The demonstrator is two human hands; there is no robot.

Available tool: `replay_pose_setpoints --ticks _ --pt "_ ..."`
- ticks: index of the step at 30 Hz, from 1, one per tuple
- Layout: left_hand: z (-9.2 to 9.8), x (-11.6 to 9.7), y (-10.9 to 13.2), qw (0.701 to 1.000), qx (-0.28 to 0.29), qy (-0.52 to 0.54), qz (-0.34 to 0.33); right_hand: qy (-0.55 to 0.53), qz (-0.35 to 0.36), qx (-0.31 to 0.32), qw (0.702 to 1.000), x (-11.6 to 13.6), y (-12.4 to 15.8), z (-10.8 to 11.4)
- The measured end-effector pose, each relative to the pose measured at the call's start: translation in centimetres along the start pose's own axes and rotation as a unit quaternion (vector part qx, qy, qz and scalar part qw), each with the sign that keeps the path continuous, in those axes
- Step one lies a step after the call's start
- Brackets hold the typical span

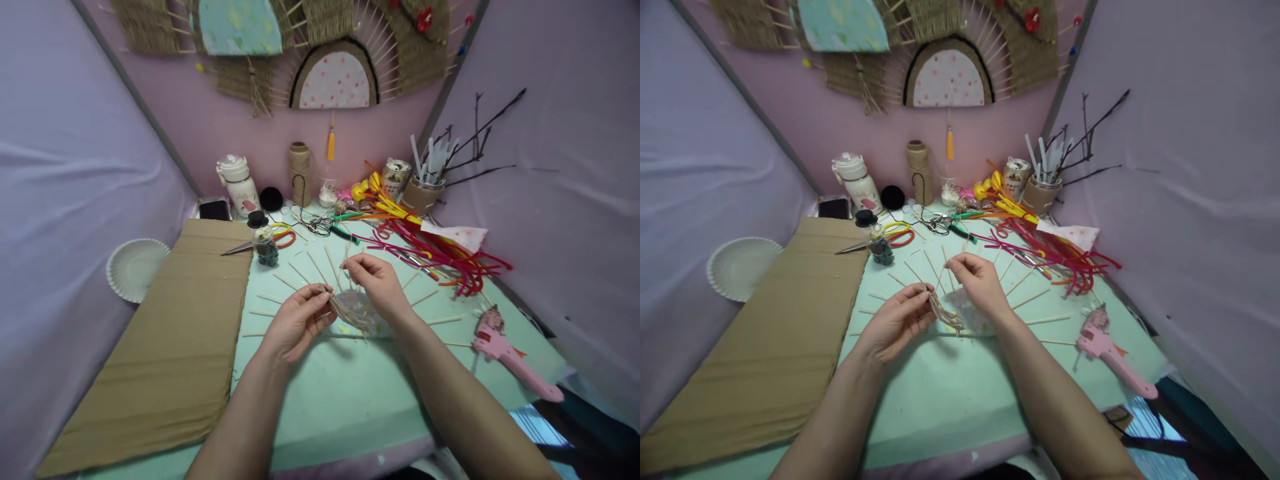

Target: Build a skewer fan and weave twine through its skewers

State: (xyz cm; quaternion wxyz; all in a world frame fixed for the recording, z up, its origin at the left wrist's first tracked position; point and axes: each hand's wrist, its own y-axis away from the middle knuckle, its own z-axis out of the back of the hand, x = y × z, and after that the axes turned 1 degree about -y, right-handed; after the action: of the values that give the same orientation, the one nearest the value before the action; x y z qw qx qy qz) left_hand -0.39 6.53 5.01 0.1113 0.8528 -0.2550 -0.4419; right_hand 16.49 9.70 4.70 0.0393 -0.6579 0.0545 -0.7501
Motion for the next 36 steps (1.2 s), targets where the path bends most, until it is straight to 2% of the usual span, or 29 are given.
replay_pose_setpoints --ticks 3,6,11,16,18,22,25,29,36 --pt "0.0 0.0 -0.1 0.999 -0.003 0.038 -0.005 0.013 -0.007 0.025 1.000 0.2 0.2 0.1" --pt "0.0 0.0 -0.3 0.997 -0.015 0.067 -0.041 0.010 0.000 0.034 0.999 0.0 0.1 0.2" --pt "0.4 0.0 -0.9 0.986 -0.056 0.122 -0.098 0.041 0.053 -0.063 0.996 -1.0 -0.1 0.3" --pt "0.4 -0.1 -1.3 0.969 -0.099 0.203 -0.096 0.010 0.066 -0.135 0.989 -0.5 0.5 0.1" --pt "0.3 0.0 -1.4 0.964 -0.111 0.223 -0.089 0.018 0.062 -0.099 0.993 -0.1 0.8 -0.3" --pt "-0.1 0.7 -1.3 0.965 -0.098 0.229 -0.082 0.068 0.056 0.036 0.995 0.3 1.4 -1.5" --pt "-0.4 1.4 -1.2 0.973 -0.072 0.203 -0.085 0.073 0.069 0.032 0.994 0.1 1.6 -2.2" --pt "-0.7 1.9 -1.0 0.987 -0.065 0.120 -0.080 0.040 0.032 0.031 0.998 -0.2 1.6 -2.2" --pt "-0.7 1.6 -1.1 0.981 -0.129 -0.056 -0.134 -0.006 -0.036 0.059 0.998 -0.5 1.8 -2.0"
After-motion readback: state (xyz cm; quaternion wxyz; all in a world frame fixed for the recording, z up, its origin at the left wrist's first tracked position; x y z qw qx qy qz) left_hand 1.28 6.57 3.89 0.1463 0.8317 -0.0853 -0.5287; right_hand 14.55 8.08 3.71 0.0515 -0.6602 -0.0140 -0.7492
